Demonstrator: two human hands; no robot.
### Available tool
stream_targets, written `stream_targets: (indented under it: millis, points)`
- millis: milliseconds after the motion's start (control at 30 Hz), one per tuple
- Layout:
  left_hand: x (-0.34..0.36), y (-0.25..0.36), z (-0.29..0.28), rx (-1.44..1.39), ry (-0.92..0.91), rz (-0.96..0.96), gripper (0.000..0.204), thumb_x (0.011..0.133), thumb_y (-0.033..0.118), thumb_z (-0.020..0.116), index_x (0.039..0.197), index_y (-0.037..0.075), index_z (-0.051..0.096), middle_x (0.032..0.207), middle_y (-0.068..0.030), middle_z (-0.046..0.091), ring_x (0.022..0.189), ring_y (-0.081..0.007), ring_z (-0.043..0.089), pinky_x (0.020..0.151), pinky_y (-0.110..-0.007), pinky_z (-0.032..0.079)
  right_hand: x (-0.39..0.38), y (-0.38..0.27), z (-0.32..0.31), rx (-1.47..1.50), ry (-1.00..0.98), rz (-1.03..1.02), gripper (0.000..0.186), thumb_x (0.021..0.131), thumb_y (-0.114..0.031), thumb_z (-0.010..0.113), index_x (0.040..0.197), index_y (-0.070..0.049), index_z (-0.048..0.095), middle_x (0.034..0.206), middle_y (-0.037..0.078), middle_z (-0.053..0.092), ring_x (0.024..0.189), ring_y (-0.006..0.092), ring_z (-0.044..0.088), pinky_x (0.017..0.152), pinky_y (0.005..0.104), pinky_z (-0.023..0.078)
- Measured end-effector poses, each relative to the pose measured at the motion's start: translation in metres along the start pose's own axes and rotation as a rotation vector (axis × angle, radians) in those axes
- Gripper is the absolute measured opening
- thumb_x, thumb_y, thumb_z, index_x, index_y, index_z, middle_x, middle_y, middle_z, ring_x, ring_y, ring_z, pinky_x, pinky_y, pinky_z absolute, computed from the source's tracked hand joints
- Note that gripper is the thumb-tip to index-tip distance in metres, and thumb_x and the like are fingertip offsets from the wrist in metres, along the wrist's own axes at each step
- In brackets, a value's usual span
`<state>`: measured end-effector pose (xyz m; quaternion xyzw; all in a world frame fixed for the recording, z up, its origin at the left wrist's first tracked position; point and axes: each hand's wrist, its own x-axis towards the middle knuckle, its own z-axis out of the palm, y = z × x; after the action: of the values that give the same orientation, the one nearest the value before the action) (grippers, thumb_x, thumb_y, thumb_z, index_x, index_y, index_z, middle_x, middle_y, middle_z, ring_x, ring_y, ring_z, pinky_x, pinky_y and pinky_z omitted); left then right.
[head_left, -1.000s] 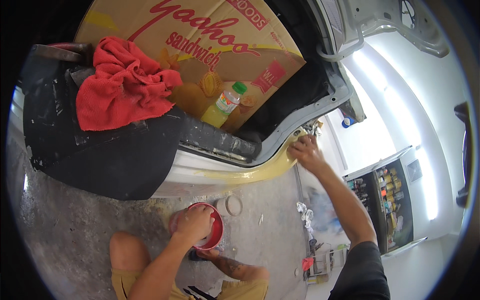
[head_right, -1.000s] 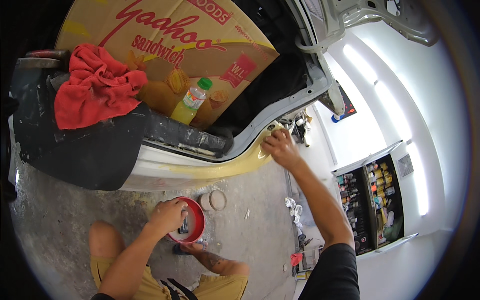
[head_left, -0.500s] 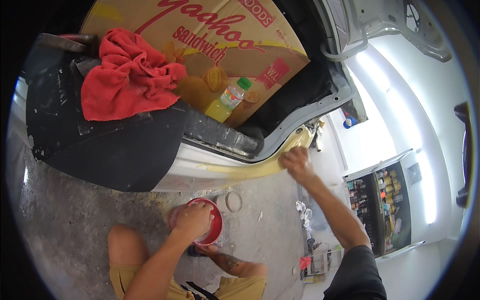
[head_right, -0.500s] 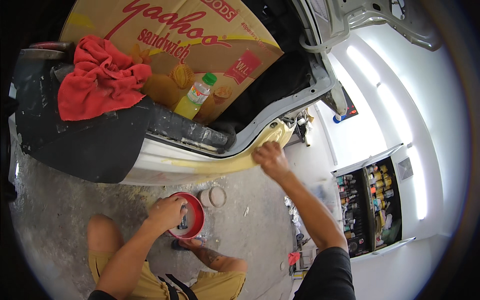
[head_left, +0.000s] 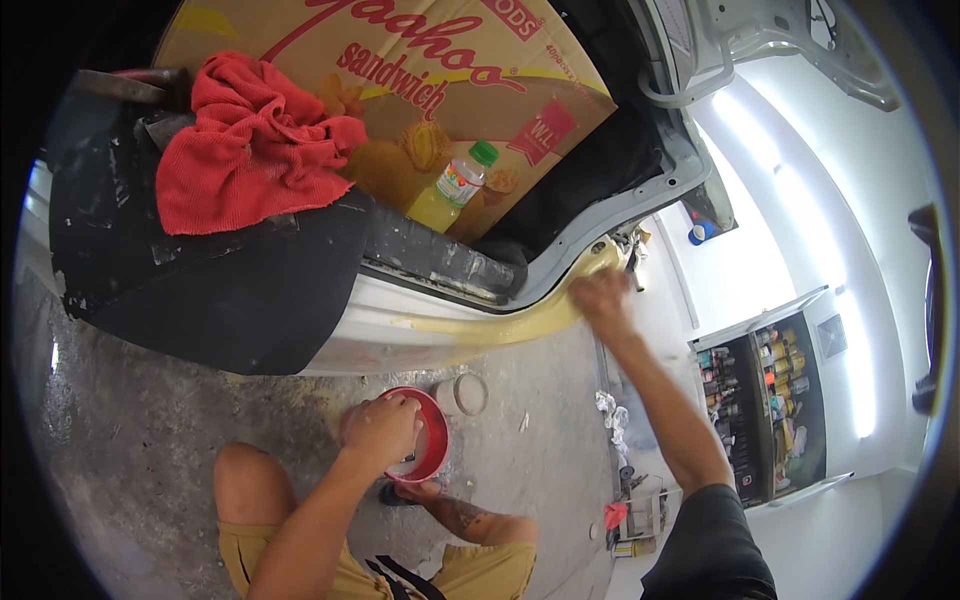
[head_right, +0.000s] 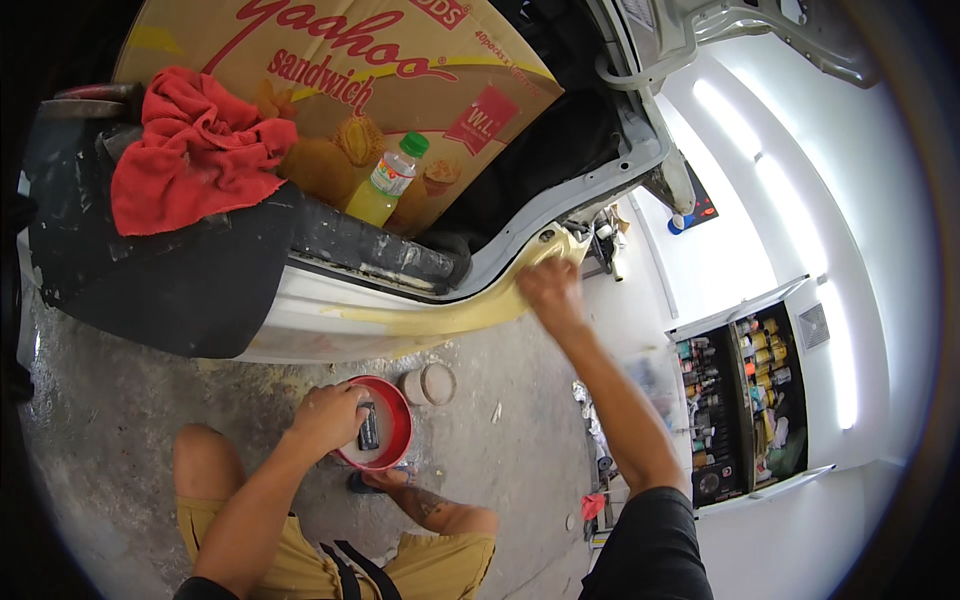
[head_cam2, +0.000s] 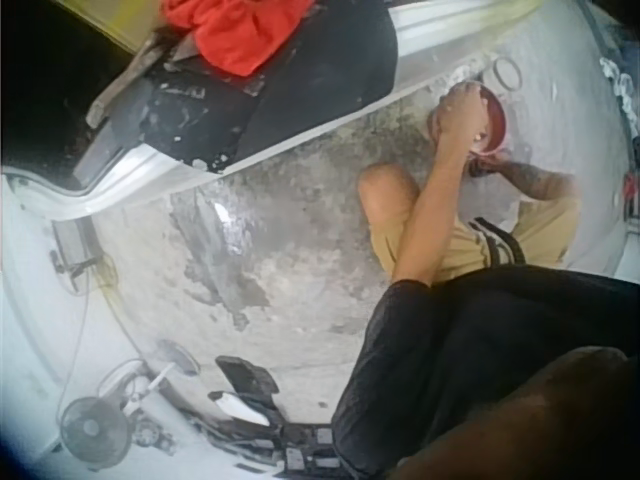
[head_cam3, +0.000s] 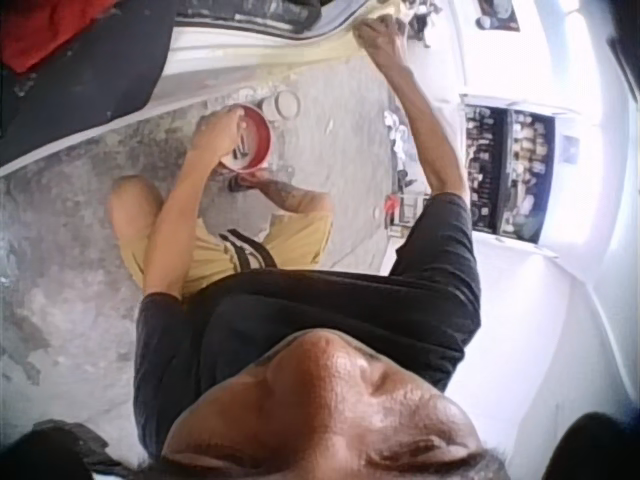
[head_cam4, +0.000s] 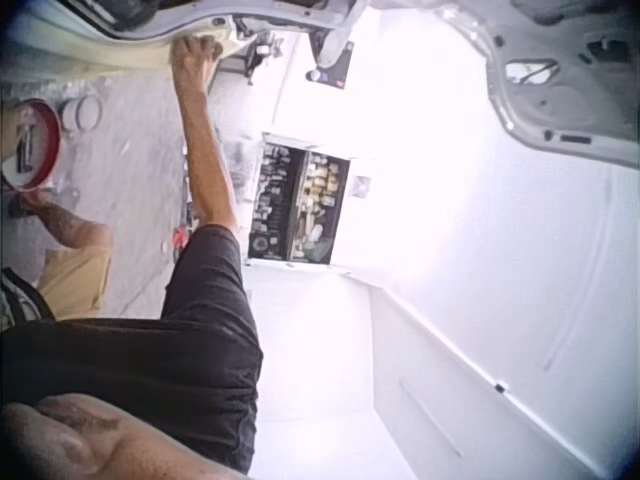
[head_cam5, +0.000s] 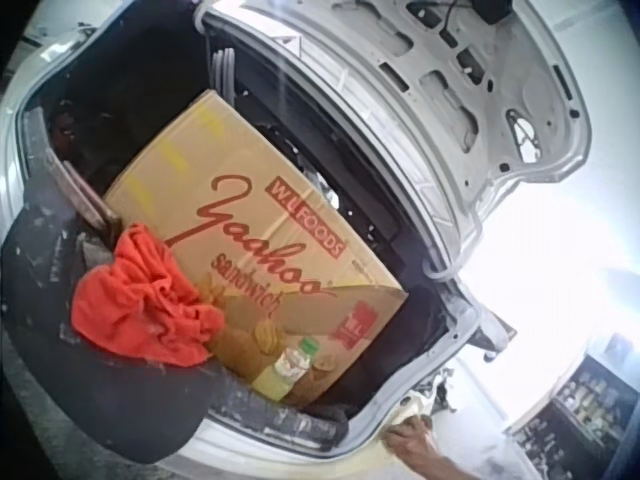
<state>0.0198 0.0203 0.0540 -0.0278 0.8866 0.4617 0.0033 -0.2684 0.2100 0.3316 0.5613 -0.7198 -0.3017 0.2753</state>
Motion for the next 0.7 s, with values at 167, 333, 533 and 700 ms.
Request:
stream_targets:
  millis: [167,333,533,700]
  points:
    - [-0.001,0.000,-0.003,-0.020,-0.019,0.042,0.035,0.096,0.029,0.069,0.127,0.011,0.071,0.120,-0.0138,0.074,0.106,-0.0353,0.073,0.097,-0.049,0.055,0.000,-0.001,-0.003,-0.061,-0.025,0.033,0.025,0.084,-0.016,0.070,0.106,-0.021,0.078,0.113,-0.005,0.074,0.117,0.0213,0.062,0.106,0.0521,0.046]
    - [-0.002,-0.001,-0.005,0.011,-0.036,0.006,0.036,0.097,0.029,0.069,0.128,0.011,0.070,0.121,-0.0147,0.074,0.108,-0.0349,0.072,0.097,-0.050,0.055,-0.001,-0.008,-0.006,0.097,-0.030,-0.127,0.024,0.084,-0.014,0.069,0.105,-0.020,0.076,0.111,-0.006,0.073,0.112,0.0203,0.064,0.109,0.0522,0.047]
    - [-0.002,-0.002,-0.005,0.007,-0.038,0.025,0.037,0.097,0.030,0.069,0.128,0.010,0.070,0.119,-0.0148,0.074,0.108,-0.0355,0.072,0.097,-0.050,0.055,0.002,-0.002,-0.003,-0.053,0.072,0.041,0.021,0.086,-0.017,0.068,0.105,-0.020,0.076,0.111,-0.006,0.073,0.109,0.0207,0.065,0.107,0.0511,0.047]
    - [-0.001,-0.001,0.001,0.044,-0.017,0.059,0.033,0.096,0.030,0.069,0.124,0.012,0.072,0.124,-0.0085,0.074,0.108,-0.0325,0.073,0.096,-0.049,0.056,0.000,-0.003,-0.001,-0.111,0.009,-0.051,0.023,0.085,-0.019,0.067,0.106,-0.021,0.075,0.109,-0.008,0.072,0.117,0.0202,0.061,0.106,0.0536,0.047]
